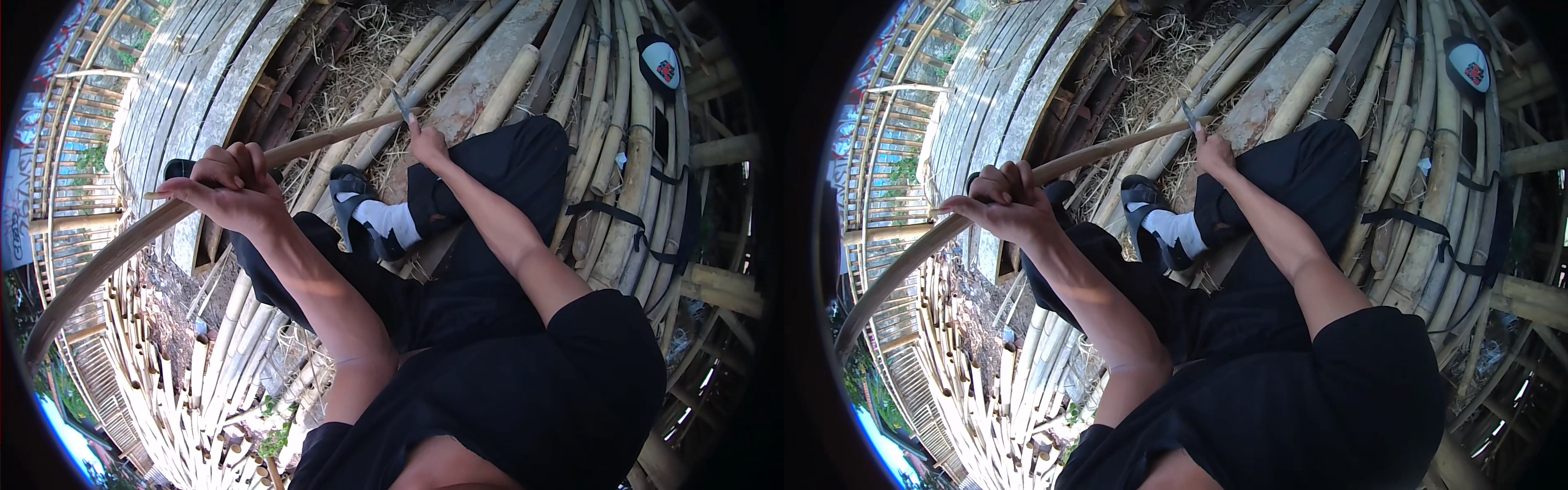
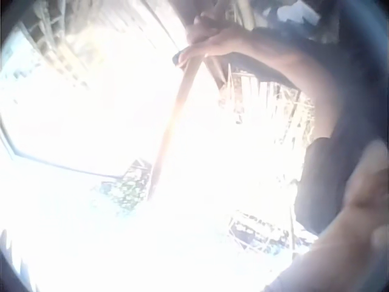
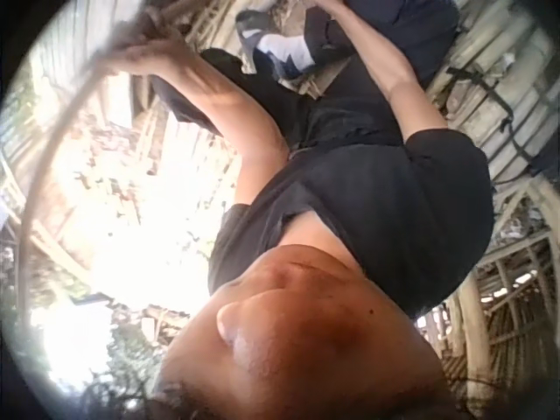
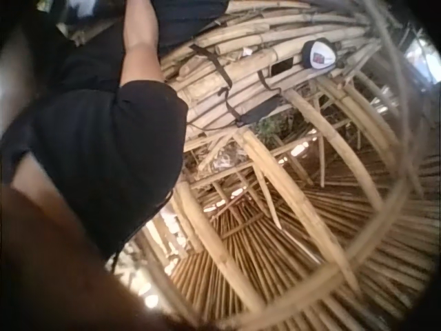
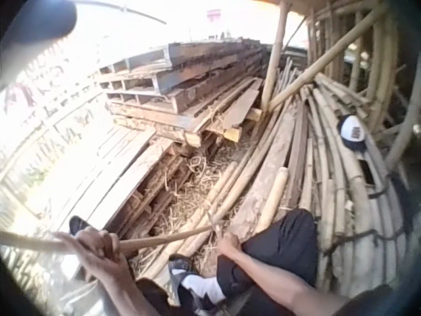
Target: The person shaves a long bamboo strip using a knife while sitting among numerous bamboo poles.
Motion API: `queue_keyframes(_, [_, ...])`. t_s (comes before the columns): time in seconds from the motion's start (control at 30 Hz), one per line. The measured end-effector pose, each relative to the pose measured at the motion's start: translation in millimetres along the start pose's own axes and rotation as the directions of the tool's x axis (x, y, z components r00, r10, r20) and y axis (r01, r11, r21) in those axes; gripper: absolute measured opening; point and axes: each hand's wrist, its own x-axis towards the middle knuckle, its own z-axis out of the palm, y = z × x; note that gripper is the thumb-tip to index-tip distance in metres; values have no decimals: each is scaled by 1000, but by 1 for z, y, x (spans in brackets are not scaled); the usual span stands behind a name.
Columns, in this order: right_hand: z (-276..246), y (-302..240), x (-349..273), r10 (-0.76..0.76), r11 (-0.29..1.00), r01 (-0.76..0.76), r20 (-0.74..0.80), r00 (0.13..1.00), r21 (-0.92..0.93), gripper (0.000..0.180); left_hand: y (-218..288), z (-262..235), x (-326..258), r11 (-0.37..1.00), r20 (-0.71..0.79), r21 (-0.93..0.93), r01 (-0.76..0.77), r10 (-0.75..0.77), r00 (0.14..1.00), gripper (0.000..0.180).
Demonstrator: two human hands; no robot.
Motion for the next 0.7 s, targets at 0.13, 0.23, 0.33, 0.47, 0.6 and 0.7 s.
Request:
queue_keyframes(0.13, [4,7,30,157,986,-151,-91,983,71,62,-5,9,-1,1000,40,-12,-15,15,999,65])
queue_keyframes(0.23, [11,-6,12,168,981,-158,-88,982,112,62,-3,5,0,999,-7,31,-36,36,999,66])
queue_keyframes(0.33, [12,0,1,-9,997,6,48,999,78,68,-2,-3,-2,999,35,9,-33,33,999,67])
queue_keyframes(0.47, [7,34,45,11,999,-17,-194,981,-30,70,-8,16,-3,1000,18,9,-14,14,1000,66])
queue_keyframes(0.6, [18,-18,-6,28,997,-30,24,999,66,63,1,-5,0,997,-12,55,-51,52,999,66])
queue_keyframes(0.7, [-11,-18,-27,-83,993,84,14,996,-79,62,1,-2,-4,998,-5,46,-37,38,999,66])
